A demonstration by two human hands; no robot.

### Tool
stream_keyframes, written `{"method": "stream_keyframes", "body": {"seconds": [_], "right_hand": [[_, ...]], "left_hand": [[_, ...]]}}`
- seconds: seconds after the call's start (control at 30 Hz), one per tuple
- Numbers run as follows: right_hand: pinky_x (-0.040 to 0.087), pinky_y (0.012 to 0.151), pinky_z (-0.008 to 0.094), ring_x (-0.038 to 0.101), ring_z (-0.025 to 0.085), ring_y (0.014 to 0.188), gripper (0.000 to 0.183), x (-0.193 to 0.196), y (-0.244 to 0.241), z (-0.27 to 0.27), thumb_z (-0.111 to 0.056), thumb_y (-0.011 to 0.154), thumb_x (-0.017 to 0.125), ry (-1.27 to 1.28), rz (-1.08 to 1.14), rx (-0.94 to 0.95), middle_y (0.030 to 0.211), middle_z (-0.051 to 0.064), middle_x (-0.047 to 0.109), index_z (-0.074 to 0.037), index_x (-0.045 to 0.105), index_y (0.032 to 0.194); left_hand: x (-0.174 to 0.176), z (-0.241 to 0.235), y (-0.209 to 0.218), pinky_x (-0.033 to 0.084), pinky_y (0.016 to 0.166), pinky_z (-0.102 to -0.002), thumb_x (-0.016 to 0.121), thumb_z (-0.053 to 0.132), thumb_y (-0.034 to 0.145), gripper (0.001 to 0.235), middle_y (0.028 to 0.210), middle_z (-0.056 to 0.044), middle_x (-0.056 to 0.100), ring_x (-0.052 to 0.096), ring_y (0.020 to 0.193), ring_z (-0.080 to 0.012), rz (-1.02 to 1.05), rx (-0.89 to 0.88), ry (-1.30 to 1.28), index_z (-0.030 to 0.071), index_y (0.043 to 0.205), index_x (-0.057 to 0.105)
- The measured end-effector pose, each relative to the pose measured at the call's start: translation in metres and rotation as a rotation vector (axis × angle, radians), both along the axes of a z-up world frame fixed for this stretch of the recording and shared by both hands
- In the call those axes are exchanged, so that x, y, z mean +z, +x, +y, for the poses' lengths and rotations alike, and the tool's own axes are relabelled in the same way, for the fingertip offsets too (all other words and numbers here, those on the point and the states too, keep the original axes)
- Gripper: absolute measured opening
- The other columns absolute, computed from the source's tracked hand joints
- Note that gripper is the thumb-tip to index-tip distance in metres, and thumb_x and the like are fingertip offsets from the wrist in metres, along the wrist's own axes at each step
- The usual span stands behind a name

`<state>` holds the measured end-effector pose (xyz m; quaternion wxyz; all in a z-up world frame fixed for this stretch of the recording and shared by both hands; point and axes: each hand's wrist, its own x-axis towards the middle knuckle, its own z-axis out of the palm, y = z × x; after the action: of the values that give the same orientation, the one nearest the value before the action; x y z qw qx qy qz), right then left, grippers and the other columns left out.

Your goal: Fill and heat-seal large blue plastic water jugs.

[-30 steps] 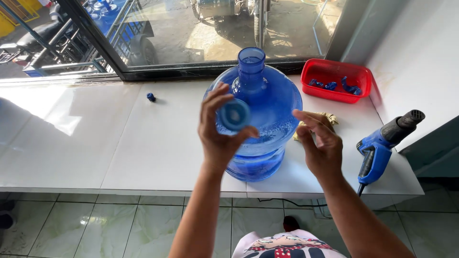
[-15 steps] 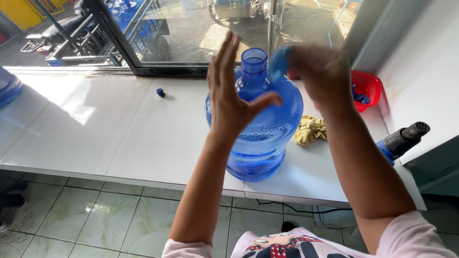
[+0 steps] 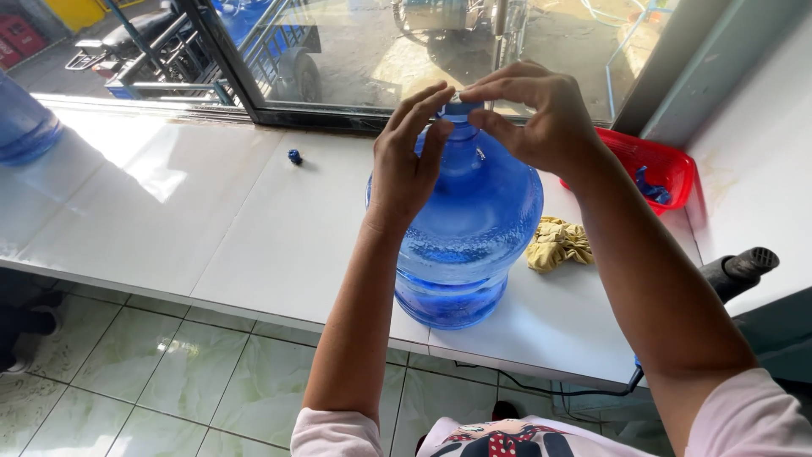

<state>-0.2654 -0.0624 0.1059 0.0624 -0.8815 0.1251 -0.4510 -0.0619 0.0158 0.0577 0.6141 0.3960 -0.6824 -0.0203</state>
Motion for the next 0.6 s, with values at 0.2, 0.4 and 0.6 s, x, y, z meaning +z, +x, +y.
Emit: {"method": "stream_keyframes", "body": {"seconds": [0.2, 0.4, 0.6], "right_hand": [[0.058, 0.107, 0.039, 0.069, 0.026, 0.125, 0.027, -0.02, 0.006, 0.002, -0.015, 0.099, 0.08, 0.006, -0.043, 0.053, 0.129, 0.012, 0.072, -0.008, 0.073, 0.123], [0.057, 0.111, 0.039, 0.067, 0.025, 0.129, 0.025, -0.029, 0.014, 0.007, -0.011, 0.1, 0.079, 0.039, -0.156, 0.059, 0.129, 0.012, 0.068, -0.005, 0.07, 0.122], [0.059, 0.11, 0.037, 0.066, 0.024, 0.128, 0.021, -0.048, 0.025, 0.005, -0.009, 0.101, 0.077, 0.101, -0.298, 0.082, 0.125, 0.01, 0.065, -0.007, 0.068, 0.12]], "left_hand": [[0.004, 0.011, -0.002, 0.058, 0.109, -0.038, 0.083, 0.011, 0.09, 0.045, 0.139, -0.008, 0.067, 0.067, 0.131, -0.0279, -0.051, 0.077, -0.053, 0.014, 0.132, 0.066], [0.001, 0.003, -0.002, 0.058, 0.11, -0.037, 0.083, 0.007, 0.091, 0.043, 0.138, -0.009, 0.066, 0.066, 0.133, -0.028, -0.039, 0.051, -0.074, 0.013, 0.13, 0.066], [0.021, 0.005, 0.005, 0.058, 0.109, -0.036, 0.084, 0.008, 0.089, 0.039, 0.132, -0.008, 0.068, 0.067, 0.131, -0.0276, -0.147, 0.024, -0.003, 0.011, 0.125, 0.067]]}}
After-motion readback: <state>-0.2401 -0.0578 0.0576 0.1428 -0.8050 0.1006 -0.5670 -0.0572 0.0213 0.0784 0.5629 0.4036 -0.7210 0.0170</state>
